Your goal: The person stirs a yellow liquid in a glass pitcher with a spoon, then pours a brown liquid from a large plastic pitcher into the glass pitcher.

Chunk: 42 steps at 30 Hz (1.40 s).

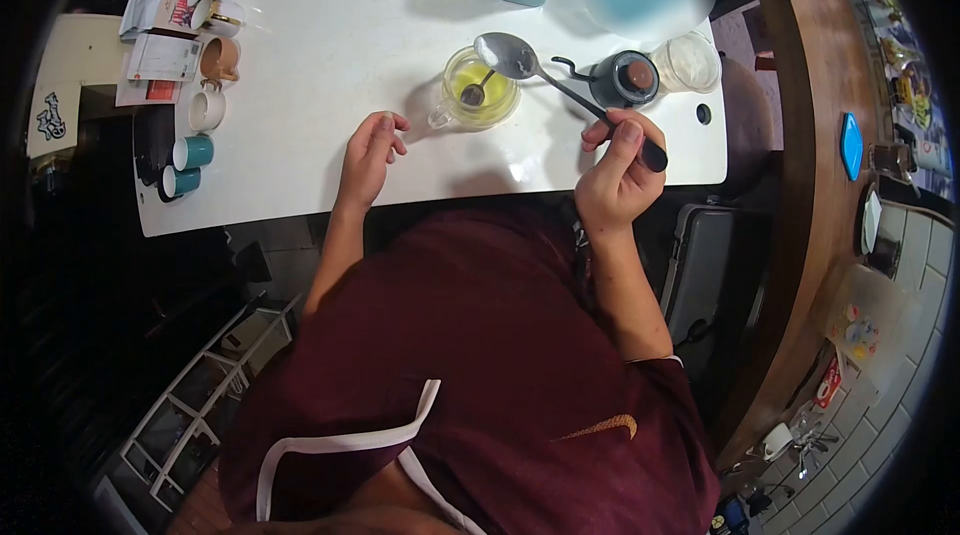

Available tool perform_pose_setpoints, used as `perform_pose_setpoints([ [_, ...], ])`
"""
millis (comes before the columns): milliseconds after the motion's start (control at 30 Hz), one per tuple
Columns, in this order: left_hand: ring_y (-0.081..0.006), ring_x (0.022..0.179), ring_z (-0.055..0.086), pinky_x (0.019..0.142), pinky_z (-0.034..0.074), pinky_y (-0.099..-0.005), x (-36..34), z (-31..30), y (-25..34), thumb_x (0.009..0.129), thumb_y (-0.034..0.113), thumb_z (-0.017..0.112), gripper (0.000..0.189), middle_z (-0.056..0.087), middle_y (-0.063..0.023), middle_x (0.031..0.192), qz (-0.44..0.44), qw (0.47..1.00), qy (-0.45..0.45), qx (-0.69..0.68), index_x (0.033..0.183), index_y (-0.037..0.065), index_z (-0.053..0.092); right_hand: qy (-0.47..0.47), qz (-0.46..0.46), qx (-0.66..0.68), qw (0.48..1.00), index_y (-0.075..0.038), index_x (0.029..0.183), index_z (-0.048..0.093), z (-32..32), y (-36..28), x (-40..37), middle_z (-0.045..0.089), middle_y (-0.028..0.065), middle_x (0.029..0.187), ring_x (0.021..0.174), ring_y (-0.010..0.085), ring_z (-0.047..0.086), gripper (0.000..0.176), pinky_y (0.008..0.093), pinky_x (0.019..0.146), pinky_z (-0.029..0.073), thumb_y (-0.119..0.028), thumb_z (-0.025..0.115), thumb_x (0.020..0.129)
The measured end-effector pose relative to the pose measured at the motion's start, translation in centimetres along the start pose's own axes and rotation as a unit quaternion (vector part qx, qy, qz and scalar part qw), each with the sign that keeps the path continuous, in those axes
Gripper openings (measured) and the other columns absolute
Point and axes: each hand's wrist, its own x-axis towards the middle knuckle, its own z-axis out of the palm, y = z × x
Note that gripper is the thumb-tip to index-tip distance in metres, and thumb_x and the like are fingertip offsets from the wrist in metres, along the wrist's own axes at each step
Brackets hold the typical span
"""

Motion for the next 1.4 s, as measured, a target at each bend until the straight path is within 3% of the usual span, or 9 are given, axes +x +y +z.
perform_pose_setpoints([
  [667, -0.0068, 0.068, 0.048, 0.061, 0.037, -0.0198, 0.5, 0.6, -0.4, 0.098, 0.034, 0.039, 0.036, 0.060, -0.0037, 0.090, -0.002, 1.000, -0.014, 0.010, 0.094, 0.003, 0.057, -0.056, -0.050, -0.027, 0.997, 0.007, 0.097, 0.053, -0.9, 0.3, -0.6, 0.058, 0.0105, 0.069, 0.062, 0.0131, 0.056, 0.021, 0.0237, 0.063, 0.046, -0.009, 0.040, 0.096],
  [733, -0.0068, 0.068, 0.048, 0.061, 0.037, -0.0197, 0.6, 0.7, -0.3, 0.098, 0.034, 0.039, 0.036, 0.060, -0.0038, 0.090, 0.002, 1.000, -0.013, 0.014, 0.093, 0.003, 0.057, -0.087, -0.059, -0.041, 0.994, 0.007, 0.100, 0.051, -1.2, 0.2, -0.6, 0.057, 0.0134, 0.077, 0.064, 0.0164, 0.054, 0.022, 0.0283, 0.061, 0.047, -0.012, 0.039, 0.098],
  [933, -0.0062, 0.067, 0.048, 0.061, 0.037, -0.0195, 0.6, 1.0, -0.4, 0.099, 0.033, 0.038, 0.036, 0.060, -0.0040, 0.089, 0.001, 1.000, -0.016, 0.006, 0.093, 0.003, 0.057, -0.083, -0.062, -0.021, 0.994, 0.007, 0.100, 0.051, -1.5, 0.2, -0.7, 0.057, 0.0141, 0.079, 0.066, 0.0172, 0.056, 0.021, 0.0290, 0.062, 0.048, -0.011, 0.040, 0.097],
  [1067, -0.0059, 0.067, 0.048, 0.060, 0.037, -0.0191, 0.8, 1.1, -0.4, 0.098, 0.033, 0.039, 0.037, 0.060, -0.0039, 0.089, -0.001, 1.000, -0.019, 0.007, 0.092, 0.003, 0.058, -0.051, -0.069, -0.015, 0.996, 0.007, 0.094, 0.055, -1.2, 0.1, -0.7, 0.060, 0.0118, 0.072, 0.063, 0.0142, 0.057, 0.021, 0.0240, 0.062, 0.046, -0.011, 0.043, 0.096],
  [1233, -0.0057, 0.067, 0.048, 0.060, 0.037, -0.0189, 0.9, 1.1, -0.5, 0.098, 0.034, 0.039, 0.037, 0.060, -0.0039, 0.089, 0.001, 1.000, -0.021, 0.003, 0.092, 0.003, 0.058, -0.143, -0.130, -0.036, 0.981, 0.006, 0.089, 0.057, -1.7, -0.1, -0.4, 0.061, 0.0134, 0.072, 0.063, 0.0182, 0.059, 0.020, 0.0265, 0.059, 0.047, -0.010, 0.047, 0.094],
  [1400, -0.0057, 0.067, 0.048, 0.060, 0.037, -0.0189, 0.9, 1.1, -0.5, 0.098, 0.035, 0.039, 0.038, 0.060, -0.0041, 0.089, -0.006, 1.000, -0.023, 0.010, 0.093, 0.003, 0.058, -0.165, -0.203, -0.068, 0.963, 0.006, 0.089, 0.056, -1.5, -0.4, 0.0, 0.061, 0.0136, 0.072, 0.064, 0.0196, 0.060, 0.019, 0.0280, 0.058, 0.048, -0.010, 0.048, 0.094],
])
